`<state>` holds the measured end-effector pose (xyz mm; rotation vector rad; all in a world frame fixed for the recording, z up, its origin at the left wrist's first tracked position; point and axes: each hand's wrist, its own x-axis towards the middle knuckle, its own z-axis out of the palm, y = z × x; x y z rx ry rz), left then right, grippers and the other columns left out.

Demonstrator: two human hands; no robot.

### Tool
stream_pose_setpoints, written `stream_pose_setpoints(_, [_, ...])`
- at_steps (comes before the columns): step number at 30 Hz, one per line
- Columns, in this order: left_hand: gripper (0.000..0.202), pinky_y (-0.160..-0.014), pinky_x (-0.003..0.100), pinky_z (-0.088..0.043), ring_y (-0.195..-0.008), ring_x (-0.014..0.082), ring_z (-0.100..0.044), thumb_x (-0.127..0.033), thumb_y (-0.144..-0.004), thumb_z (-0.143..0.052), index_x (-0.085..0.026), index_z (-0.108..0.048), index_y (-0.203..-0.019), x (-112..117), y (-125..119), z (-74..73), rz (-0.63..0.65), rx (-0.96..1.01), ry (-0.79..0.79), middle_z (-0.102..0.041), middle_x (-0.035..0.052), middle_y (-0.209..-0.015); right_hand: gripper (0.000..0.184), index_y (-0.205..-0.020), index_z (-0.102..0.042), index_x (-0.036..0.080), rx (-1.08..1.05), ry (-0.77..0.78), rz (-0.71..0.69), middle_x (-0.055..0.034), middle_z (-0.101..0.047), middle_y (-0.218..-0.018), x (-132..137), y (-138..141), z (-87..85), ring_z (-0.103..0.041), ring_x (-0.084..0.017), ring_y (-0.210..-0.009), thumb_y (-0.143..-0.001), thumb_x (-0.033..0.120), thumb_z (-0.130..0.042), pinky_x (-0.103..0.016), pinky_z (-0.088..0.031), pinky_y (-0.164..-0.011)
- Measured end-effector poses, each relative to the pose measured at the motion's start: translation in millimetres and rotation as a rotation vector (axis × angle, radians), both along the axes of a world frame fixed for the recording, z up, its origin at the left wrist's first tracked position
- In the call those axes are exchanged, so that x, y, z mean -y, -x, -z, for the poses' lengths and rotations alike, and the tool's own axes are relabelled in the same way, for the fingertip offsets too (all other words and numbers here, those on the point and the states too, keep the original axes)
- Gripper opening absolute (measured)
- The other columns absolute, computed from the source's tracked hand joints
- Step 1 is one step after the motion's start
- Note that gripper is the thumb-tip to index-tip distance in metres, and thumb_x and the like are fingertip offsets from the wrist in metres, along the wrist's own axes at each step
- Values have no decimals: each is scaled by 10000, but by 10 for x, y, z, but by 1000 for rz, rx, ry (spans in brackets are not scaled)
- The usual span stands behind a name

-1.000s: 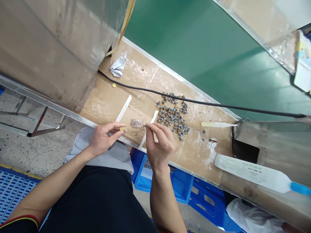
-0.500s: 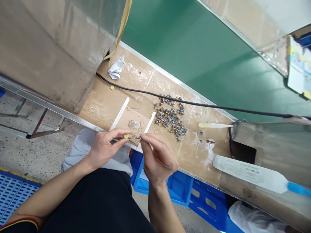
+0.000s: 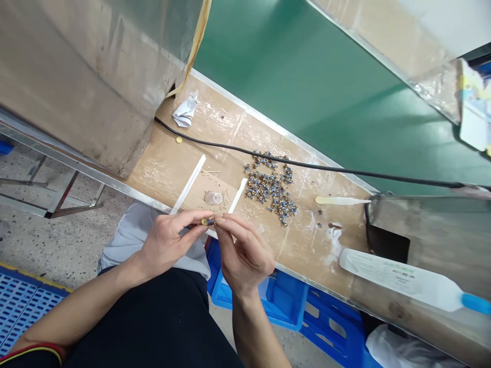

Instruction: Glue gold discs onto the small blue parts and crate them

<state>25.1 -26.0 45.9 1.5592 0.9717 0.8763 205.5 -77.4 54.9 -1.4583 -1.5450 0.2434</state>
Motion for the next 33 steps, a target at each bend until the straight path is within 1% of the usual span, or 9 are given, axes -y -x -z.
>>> stream_pose_setpoints(5, [307, -984, 267, -717, -1063, 191, -887, -181, -1079, -774, -290, -816, -1362, 5, 6, -26, 4, 0, -8, -893, -6, -1260, 357, -1230, -846, 303, 35, -17, -9, -40, -874, -1140, -5, -2, -23, -868, -228, -985, -993, 39, -806, -363, -743, -885])
stream_pose_setpoints(8, [308, -978, 278, -722, -1054, 201, -891, -173, -1082, -762, -294, -809, -1362, 12, 11, -36, 3, -40, -36, -896, -3, -1243, 417, -1275, -840, 312, 75, -50, -49, -41, -872, -1157, -2, -21, -34, -868, -225, -977, -989, 13, -794, -359, -743, -875])
stream_pose_setpoints(11, [300, -961, 271, -721, -1067, 203, -891, -159, -1101, -731, -277, -785, -1371, 28, 15, -52, 4, -96, -121, -894, 12, -1253, 456, -1326, -826, 307, 115, -71, -99, -55, -869, -1181, 9, -48, -40, -867, -233, -997, -993, 0, -778, -369, -744, -880])
stream_pose_setpoints(14, [286, -959, 277, -719, -1091, 215, -889, -154, -1130, -686, -234, -741, -1398, 49, 20, -81, 24, -165, -222, -888, 47, -1268, 475, -1358, -815, 300, 143, -77, -120, -67, -866, -1186, 30, -62, -47, -864, -243, -1012, -996, -4, -766, -376, -745, -872])
stream_pose_setpoints(18, [255, -952, 299, -727, -1100, 232, -889, -197, -1177, -610, -216, -700, -1415, 74, 30, -136, 53, -229, -281, -882, 72, -1275, 493, -1390, -805, 276, 189, -102, -129, -86, -862, -1199, 69, -51, -48, -862, -252, -1034, -992, -12, -769, -382, -745, -869])
stream_pose_setpoints(21, [246, -929, 306, -735, -1082, 243, -893, -194, -1180, -591, -194, -695, -1403, 82, 30, -180, 55, -250, -287, -883, 89, -1258, 507, -1421, -795, 274, 217, -124, -130, -93, -863, -1216, 97, -41, -31, -866, -265, -1037, -993, 2, -775, -391, -754, -849])
stream_pose_setpoints(25, [235, -903, 313, -742, -1038, 242, -897, -171, -1178, -575, -175, -698, -1378, 81, 15, -230, 55, -248, -274, -888, 98, -1213, 540, -1456, -779, 312, 246, -149, -108, -69, -869, -1218, 113, -43, -7, -872, -267, -1012, -1000, 22, -782, -394, -765, -830])
stream_pose_setpoints(30, [253, -923, 316, -740, -1053, 238, -894, -182, -1182, -570, -187, -685, -1408, 96, 27, -270, 52, -243, -252, -885, 101, -1230, 593, -1497, -761, 250, 244, -179, -149, -106, -857, -1269, 128, -42, -5, -867, -286, -1059, -970, -20, -804, -406, -769, -857])
stream_pose_setpoints(33, [273, -950, 314, -726, -1088, 227, -885, -195, -1184, -571, -218, -677, -1435, 102, 53, -309, 74, -215, -188, -881, 80, -1247, 577, -1497, -761, 240, 256, -196, -143, -109, -852, -1295, 152, -34, -4, -867, -298, -1075, -981, -14, -795, -420, -780, -859])
